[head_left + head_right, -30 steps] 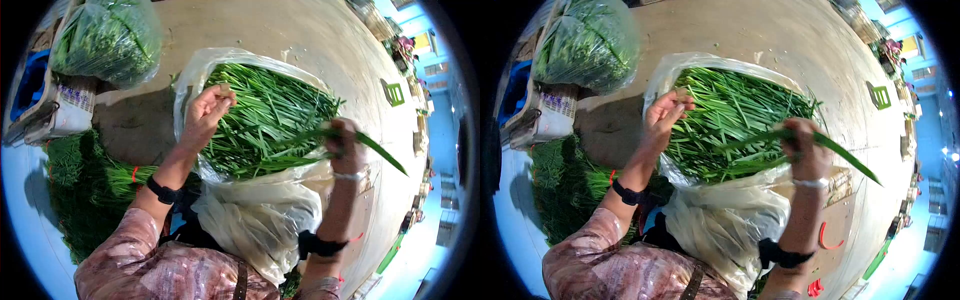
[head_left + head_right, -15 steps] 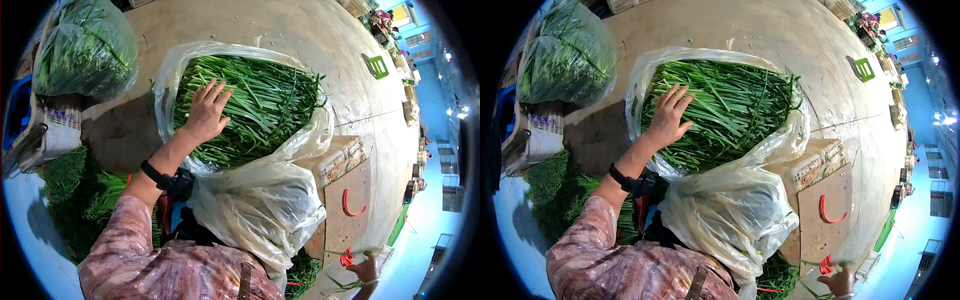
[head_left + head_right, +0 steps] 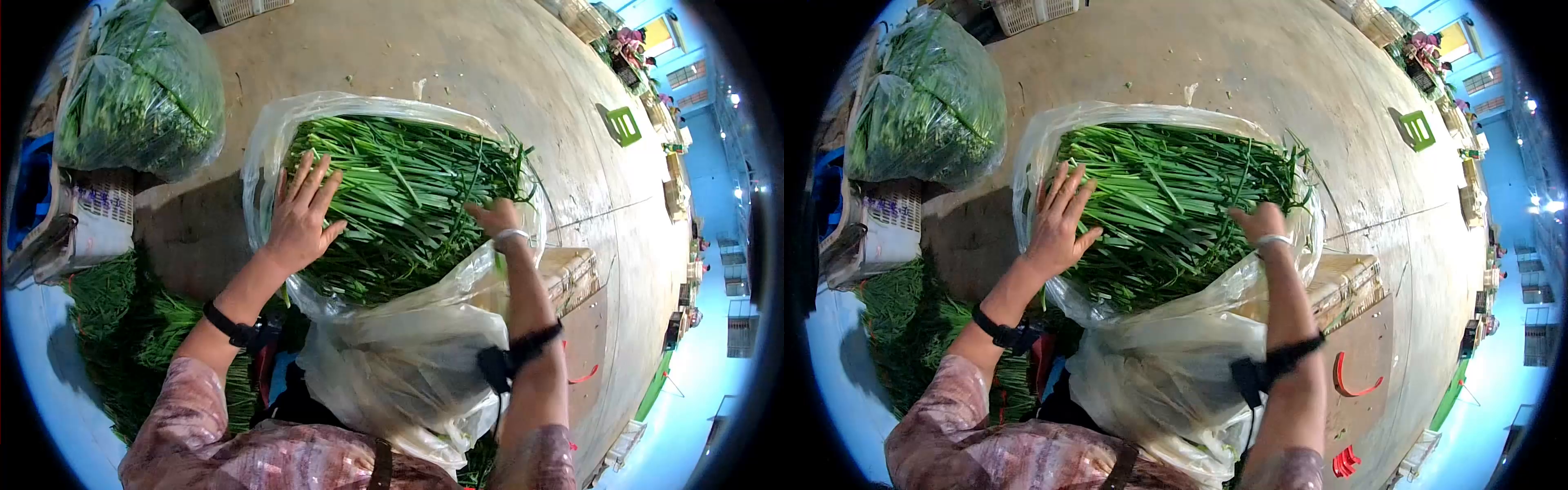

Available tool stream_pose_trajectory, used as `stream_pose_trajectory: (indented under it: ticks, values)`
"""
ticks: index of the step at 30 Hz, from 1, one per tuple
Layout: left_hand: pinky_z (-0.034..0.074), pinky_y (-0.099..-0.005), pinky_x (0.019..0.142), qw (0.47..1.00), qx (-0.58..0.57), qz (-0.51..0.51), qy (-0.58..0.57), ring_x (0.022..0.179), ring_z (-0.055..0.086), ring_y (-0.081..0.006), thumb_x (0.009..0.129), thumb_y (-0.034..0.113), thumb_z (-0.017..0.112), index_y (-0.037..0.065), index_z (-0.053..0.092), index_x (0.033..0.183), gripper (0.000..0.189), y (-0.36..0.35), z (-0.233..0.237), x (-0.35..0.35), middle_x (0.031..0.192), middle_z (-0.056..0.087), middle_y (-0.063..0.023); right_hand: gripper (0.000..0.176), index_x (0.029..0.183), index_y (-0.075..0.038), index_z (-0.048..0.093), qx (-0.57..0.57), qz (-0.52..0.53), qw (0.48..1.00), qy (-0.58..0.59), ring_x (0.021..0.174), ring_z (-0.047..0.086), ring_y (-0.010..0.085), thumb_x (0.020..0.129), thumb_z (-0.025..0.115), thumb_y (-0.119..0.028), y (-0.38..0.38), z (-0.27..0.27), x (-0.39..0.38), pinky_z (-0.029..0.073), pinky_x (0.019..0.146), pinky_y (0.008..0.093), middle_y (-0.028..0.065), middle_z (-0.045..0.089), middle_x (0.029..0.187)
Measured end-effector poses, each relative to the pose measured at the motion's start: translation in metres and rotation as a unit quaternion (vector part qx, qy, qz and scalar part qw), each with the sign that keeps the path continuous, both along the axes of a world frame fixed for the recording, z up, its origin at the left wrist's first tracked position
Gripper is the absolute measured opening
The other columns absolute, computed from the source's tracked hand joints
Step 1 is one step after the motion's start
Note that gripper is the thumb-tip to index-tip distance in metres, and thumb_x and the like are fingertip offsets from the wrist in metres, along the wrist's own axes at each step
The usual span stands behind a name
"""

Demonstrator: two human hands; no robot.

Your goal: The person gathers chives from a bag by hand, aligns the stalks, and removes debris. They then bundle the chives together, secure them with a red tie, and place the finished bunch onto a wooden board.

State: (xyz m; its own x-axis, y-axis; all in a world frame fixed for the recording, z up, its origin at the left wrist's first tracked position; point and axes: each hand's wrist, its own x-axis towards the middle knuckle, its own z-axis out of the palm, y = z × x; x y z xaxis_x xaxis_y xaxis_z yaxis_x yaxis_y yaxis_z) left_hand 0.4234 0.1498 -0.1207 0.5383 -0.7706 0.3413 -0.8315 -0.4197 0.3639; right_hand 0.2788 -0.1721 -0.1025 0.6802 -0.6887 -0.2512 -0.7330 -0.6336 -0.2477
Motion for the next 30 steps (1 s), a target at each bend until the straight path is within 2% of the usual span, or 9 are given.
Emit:
stream_pose_trajectory:
  ticks: [6, 11, 12, 16, 19, 21, 23, 26, 30]
  values:
    - [0.01, -0.0538, 0.109, 0.996, 0.082, -0.022, 0.019, 0.137, 0.019, -0.0283, 0.074, 0.03, 0.071, 0.012, 0.039, 0.135, 0.072, 0.007, -0.017, 0.004, 0.145, 0.027, -0.0089, 0.02, 0.081, -0.001, 0.066, -0.038, -0.05, 0.994, -0.088, 0.075, 0.063, 0.0345, 0.071, 0.068, -0.019, -0.03, -0.076, -0.003, 0.05, 0.07, 0.0401, 0.0211, 0.064, 0.082]
    - [0.019, -0.0547, 0.107, 0.994, -0.02, -0.043, 0.096, 0.132, 0.029, -0.0275, 0.074, 0.021, 0.071, 0.011, 0.041, 0.133, 0.067, 0.012, -0.014, 0.014, 0.14, 0.037, -0.008, 0.013, 0.084, 0.0, 0.062, 0.08, 0.037, 0.975, -0.205, 0.058, 0.05, 0.0096, 0.083, 0.058, -0.013, -0.034, 0.095, -0.135, 0.039, 0.052, 0.0248, 0.001, 0.057, 0.069]
    - [0.023, -0.0533, 0.106, 0.994, -0.041, -0.046, 0.089, 0.13, 0.033, -0.0279, 0.075, 0.018, 0.07, 0.011, 0.042, 0.132, 0.064, 0.015, -0.017, 0.017, 0.138, 0.039, -0.0083, 0.012, 0.081, -0.002, 0.06, 0.214, -0.243, 0.902, -0.285, 0.058, 0.048, 0.0083, 0.083, 0.059, -0.014, -0.001, 0.14, -0.162, 0.038, 0.051, 0.023, -0.0007, 0.056, 0.071]
    - [0.036, -0.0381, 0.102, 0.971, -0.192, -0.051, 0.136, 0.124, 0.042, -0.031, 0.08, 0.007, 0.062, 0.004, 0.04, 0.132, 0.056, 0.025, -0.023, 0.031, 0.134, 0.044, -0.0149, 0.015, 0.087, -0.001, 0.06, 0.029, -0.331, 0.938, -0.095, 0.055, 0.05, 0.0123, 0.081, 0.06, -0.014, 0.058, 0.249, -0.343, 0.043, 0.054, 0.0238, 0.0022, 0.056, 0.065]
    - [0.036, -0.0387, 0.101, 0.96, -0.236, 0.007, 0.148, 0.123, 0.043, -0.0326, 0.081, 0.002, 0.058, 0.002, 0.038, 0.131, 0.054, 0.032, -0.026, 0.036, 0.132, 0.046, -0.017, 0.048, 0.111, -0.012, 0.052, 0.123, -0.329, 0.898, 0.265, 0.09, 0.05, 0.0191, 0.068, 0.068, -0.022, 0.097, 0.254, -0.474, 0.041, 0.072, 0.0358, 0.0075, 0.046, 0.11]
    - [0.038, -0.0399, 0.098, 0.967, -0.214, 0.033, 0.138, 0.119, 0.045, -0.0343, 0.08, 0.001, 0.058, 0.002, 0.038, 0.131, 0.054, 0.035, -0.02, 0.035, 0.128, 0.048, -0.0179, 0.074, 0.128, -0.02, 0.046, 0.199, -0.064, 0.781, 0.588, 0.113, 0.049, 0.0237, 0.059, 0.074, -0.027, 0.106, 0.211, -0.556, 0.04, 0.085, 0.0438, 0.011, 0.039, 0.14]
    - [0.04, -0.041, 0.095, 0.972, -0.191, 0.049, 0.127, 0.114, 0.047, -0.0359, 0.079, -0.001, 0.057, 0.001, 0.038, 0.13, 0.055, 0.033, -0.017, 0.033, 0.124, 0.05, -0.0188, 0.05, 0.115, -0.022, 0.058, 0.043, 0.129, 0.853, 0.504, 0.101, 0.054, 0.0187, 0.067, 0.065, -0.027, 0.108, 0.2, -0.542, 0.038, 0.087, 0.0437, 0.0057, 0.054, 0.127]
    - [0.041, -0.0413, 0.094, 0.955, -0.247, 0.019, 0.163, 0.114, 0.048, -0.0379, 0.079, 0.0, 0.056, 0.001, 0.035, 0.132, 0.056, 0.033, -0.029, 0.032, 0.121, 0.051, -0.0208, 0.017, 0.102, -0.001, 0.052, 0.057, -0.136, 0.984, -0.099, 0.051, 0.041, 0.0078, 0.086, 0.054, -0.007, 0.107, 0.183, -0.355, 0.034, 0.044, 0.0227, 0.0033, 0.054, 0.073]
    - [0.034, -0.0372, 0.101, 0.931, -0.231, 0.086, 0.271, 0.125, 0.041, -0.0333, 0.085, 0.001, 0.053, -0.001, 0.034, 0.132, 0.051, 0.048, -0.038, 0.031, 0.13, 0.045, -0.0221, 0.034, 0.117, 0.0, 0.054, -0.008, 0.157, 0.986, -0.061, 0.093, 0.062, 0.0305, 0.086, 0.052, -0.014, 0.112, 0.174, -0.109, 0.047, 0.082, 0.0368, 0.0206, 0.062, 0.103]
